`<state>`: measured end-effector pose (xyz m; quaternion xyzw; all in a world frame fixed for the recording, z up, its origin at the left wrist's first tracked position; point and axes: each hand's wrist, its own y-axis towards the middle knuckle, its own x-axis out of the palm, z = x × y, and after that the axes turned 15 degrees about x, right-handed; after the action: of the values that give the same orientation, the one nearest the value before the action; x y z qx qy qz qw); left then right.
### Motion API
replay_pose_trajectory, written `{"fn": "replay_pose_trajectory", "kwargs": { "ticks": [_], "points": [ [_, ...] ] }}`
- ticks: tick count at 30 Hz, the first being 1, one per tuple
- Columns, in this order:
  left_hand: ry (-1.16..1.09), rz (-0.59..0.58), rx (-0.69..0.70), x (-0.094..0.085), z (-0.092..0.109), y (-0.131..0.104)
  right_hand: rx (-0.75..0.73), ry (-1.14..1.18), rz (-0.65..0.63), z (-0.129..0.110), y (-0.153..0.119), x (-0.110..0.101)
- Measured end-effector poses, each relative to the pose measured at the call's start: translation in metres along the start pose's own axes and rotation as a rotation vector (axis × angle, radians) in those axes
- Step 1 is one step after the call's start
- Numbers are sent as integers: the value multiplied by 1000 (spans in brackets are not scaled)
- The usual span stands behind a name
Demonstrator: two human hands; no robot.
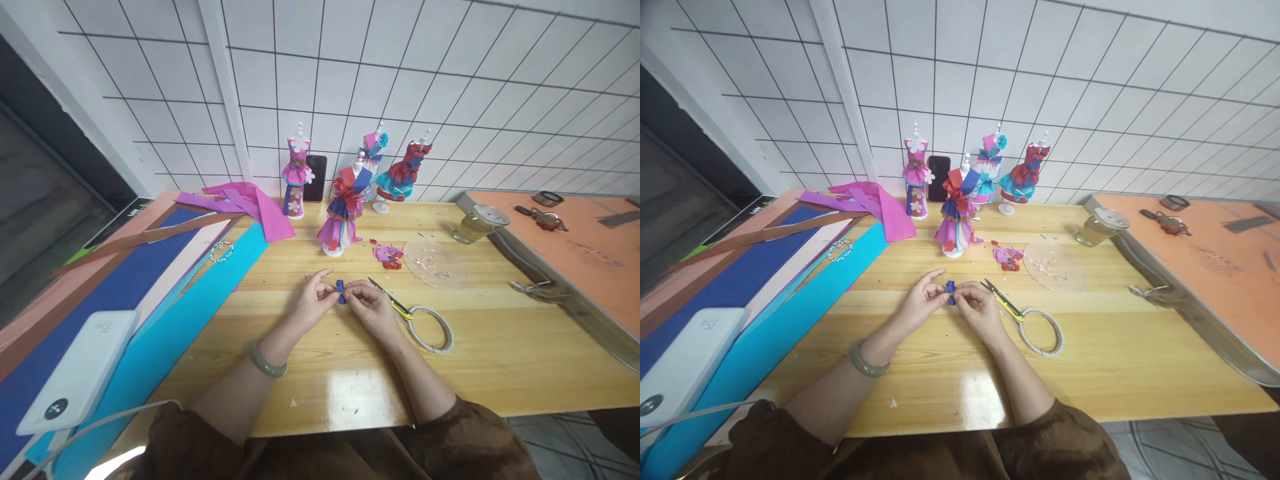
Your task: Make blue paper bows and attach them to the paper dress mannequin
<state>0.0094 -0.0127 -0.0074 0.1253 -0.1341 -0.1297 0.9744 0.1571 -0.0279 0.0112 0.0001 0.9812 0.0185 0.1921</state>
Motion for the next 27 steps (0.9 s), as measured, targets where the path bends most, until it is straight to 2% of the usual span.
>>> {"fn": "replay_pose_trajectory", "kwargs": {
  "ticks": [9,17,23,27],
  "points": [
    [-16,64,-25,-1,-1,1,-86,-47,108,-2,-1,-1],
    [-18,65,-15,1,-1,1,-179,-131,90,2,0,4],
    [-79,96,-55,0,5,3,-77,-39,-7,-3,-2,2],
    [-81,112,-72,-1,7,4,62,86,-28,-2,-1,0]
  ]
}}
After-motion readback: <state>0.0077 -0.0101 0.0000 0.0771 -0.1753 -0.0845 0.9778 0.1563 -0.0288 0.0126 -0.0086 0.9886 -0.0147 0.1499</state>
